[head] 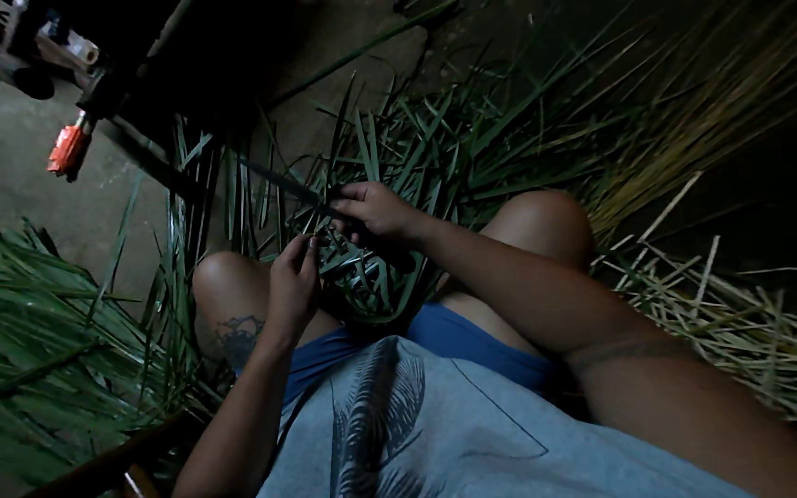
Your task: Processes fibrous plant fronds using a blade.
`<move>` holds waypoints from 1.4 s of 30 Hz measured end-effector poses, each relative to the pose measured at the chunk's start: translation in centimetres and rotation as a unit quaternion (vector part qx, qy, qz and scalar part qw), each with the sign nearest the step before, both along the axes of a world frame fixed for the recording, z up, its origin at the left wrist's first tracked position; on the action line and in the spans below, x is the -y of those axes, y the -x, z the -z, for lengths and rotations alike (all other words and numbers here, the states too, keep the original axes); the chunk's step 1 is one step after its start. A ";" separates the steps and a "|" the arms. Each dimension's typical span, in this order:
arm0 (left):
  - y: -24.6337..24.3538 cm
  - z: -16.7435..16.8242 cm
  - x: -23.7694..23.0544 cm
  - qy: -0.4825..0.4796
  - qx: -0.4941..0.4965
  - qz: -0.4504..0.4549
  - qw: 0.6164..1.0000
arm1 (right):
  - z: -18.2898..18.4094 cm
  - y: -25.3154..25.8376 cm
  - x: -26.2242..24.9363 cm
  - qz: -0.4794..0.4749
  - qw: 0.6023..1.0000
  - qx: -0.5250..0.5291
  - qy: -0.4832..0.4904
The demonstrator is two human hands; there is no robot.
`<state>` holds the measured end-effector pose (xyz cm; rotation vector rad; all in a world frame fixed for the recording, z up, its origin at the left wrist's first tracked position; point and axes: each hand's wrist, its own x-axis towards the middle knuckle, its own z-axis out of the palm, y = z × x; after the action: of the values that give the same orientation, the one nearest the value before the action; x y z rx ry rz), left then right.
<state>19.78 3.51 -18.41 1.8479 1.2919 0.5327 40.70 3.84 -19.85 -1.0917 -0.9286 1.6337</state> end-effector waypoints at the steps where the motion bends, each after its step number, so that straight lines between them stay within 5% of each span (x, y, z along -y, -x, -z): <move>1: 0.1 0.0 0.0 0.003 -0.002 0.005 1.000 | -0.2 -0.3 0.0 0.007 1.000 0.002 0.002; 27: 4.0 0.1 1.5 0.130 -0.021 0.022 0.991 | 3.0 -8.0 -4.8 0.239 0.965 -0.019 0.107; 31: 5.0 0.1 1.2 0.119 -0.042 0.008 0.992 | 3.1 -10.4 -5.1 0.242 0.950 0.162 0.110; 39: 4.9 -1.0 0.0 0.083 -0.060 -0.023 0.994 | 2.9 -6.6 -3.3 0.184 0.904 0.386 0.024; 42: 4.8 -1.5 -0.5 0.055 -0.102 -0.019 0.993 | 1.4 -5.7 -2.2 0.160 0.851 0.501 0.009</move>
<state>15.00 3.98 -16.91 1.8245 1.4628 0.2915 46.39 6.05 -21.28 -2.0503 -1.2634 0.7195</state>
